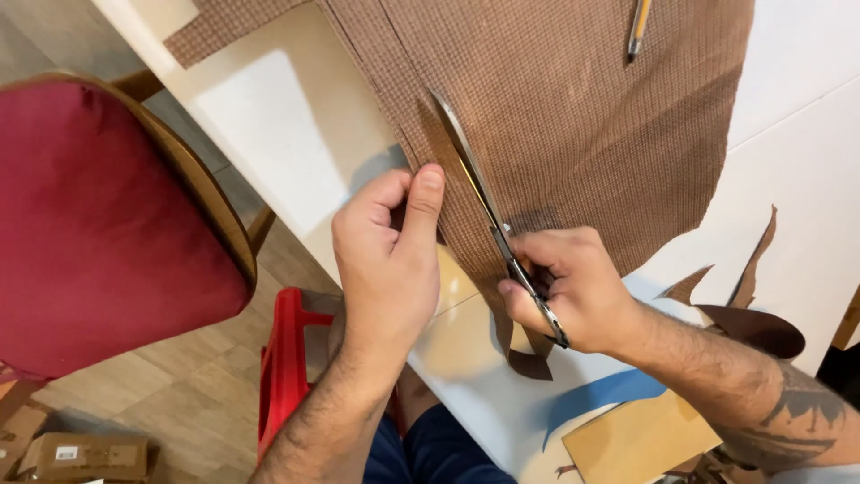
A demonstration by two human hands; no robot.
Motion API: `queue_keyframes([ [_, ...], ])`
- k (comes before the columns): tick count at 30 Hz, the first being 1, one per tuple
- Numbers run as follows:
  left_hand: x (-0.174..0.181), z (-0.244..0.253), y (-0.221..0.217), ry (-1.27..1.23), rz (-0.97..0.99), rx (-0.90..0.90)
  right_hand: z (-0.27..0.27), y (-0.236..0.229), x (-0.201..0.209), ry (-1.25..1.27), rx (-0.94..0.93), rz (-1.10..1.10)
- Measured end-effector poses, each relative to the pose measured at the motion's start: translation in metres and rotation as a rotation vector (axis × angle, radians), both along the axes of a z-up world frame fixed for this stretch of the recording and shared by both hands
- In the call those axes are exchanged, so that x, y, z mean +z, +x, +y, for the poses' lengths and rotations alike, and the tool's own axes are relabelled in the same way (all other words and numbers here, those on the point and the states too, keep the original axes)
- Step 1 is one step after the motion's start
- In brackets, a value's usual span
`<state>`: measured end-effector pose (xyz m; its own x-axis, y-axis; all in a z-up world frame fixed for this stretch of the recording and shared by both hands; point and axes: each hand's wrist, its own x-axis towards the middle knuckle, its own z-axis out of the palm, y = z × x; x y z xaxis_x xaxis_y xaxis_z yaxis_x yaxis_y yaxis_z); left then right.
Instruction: Measuring, marking, and cutting a piece of brown textured leather on a workbench using a ruler, pencil, and scissors.
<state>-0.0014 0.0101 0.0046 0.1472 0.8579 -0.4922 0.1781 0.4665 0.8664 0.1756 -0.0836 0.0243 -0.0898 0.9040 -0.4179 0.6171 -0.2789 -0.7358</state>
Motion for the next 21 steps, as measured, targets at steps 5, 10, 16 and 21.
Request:
queue_keyframes([
  [5, -0.002, 0.025, -0.003, 0.007, 0.003, 0.008, 0.002, 0.0, 0.003, -0.016, -0.013, 0.022],
  [10, -0.003, 0.024, -0.002, -0.005, 0.025, -0.017, 0.022, 0.001, 0.015, -0.054, 0.014, 0.085],
  [16, -0.002, 0.024, -0.003, -0.002, 0.02, -0.017, 0.039, -0.003, 0.016, -0.055, 0.021, 0.037],
  [21, -0.002, 0.025, -0.004, 0.018, 0.008, -0.023, 0.04, -0.004, 0.013, -0.05, 0.025, 0.029],
])
